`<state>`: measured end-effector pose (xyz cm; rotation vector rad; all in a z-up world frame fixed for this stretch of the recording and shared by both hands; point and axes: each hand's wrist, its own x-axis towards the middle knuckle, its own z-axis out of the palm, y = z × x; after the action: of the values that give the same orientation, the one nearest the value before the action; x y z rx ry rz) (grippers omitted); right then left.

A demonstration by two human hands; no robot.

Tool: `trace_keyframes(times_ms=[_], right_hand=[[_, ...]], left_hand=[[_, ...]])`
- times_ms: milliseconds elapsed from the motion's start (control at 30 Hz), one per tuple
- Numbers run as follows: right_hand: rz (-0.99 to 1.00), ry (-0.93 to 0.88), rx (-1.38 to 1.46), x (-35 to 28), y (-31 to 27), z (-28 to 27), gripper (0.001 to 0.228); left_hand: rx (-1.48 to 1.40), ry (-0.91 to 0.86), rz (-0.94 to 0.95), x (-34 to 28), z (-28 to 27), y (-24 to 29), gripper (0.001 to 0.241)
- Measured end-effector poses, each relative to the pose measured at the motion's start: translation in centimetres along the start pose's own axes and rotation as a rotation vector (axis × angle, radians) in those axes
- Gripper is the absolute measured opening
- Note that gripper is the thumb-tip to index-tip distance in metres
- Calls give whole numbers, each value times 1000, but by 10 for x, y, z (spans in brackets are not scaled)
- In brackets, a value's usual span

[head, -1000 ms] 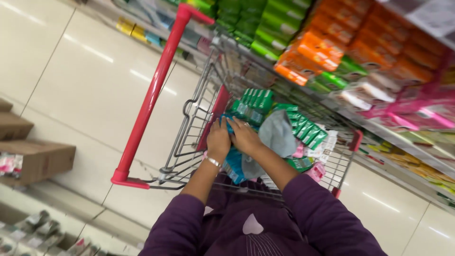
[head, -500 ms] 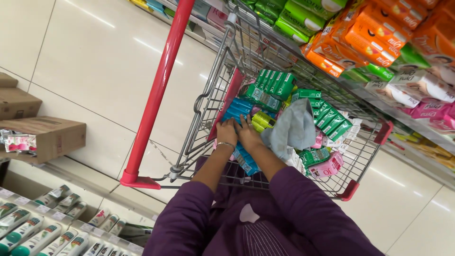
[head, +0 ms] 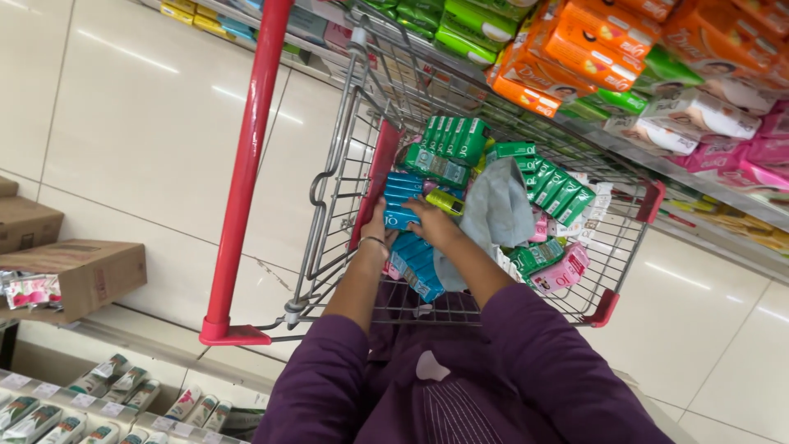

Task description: The recorder is wiping individual soap boxes with a grey cloth and arranging them on the retail shelves in a convenience store.

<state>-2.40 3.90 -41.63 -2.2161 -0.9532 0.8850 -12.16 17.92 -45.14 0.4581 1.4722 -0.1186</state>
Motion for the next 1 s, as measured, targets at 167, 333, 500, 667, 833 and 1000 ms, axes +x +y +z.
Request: trace_keyframes(times_ms=[167, 333, 500, 667, 833, 1000], right_hand=[[-54, 20, 15, -12, 3, -12, 45], [-130, 501, -416, -50, -80, -112, 37], [393, 637, -374, -80, 26, -86, 59], [274, 506, 248, -118, 18, -84, 30], [-169, 542, 307, -159, -75, -91, 26], [-512, 636, -188, -158, -80, -106, 20]], left_hand=[[215, -88, -28, 46, -3, -6, 58], [215, -238, -132, 42, 3, 3, 46], [111, -308, -219, -33, 7, 12, 45], [-67, -525, -224, -108, 7, 5, 44], [-99, -628, -191, -118, 25, -26, 43], [-97, -794, -112, -152, 52, -38, 33]])
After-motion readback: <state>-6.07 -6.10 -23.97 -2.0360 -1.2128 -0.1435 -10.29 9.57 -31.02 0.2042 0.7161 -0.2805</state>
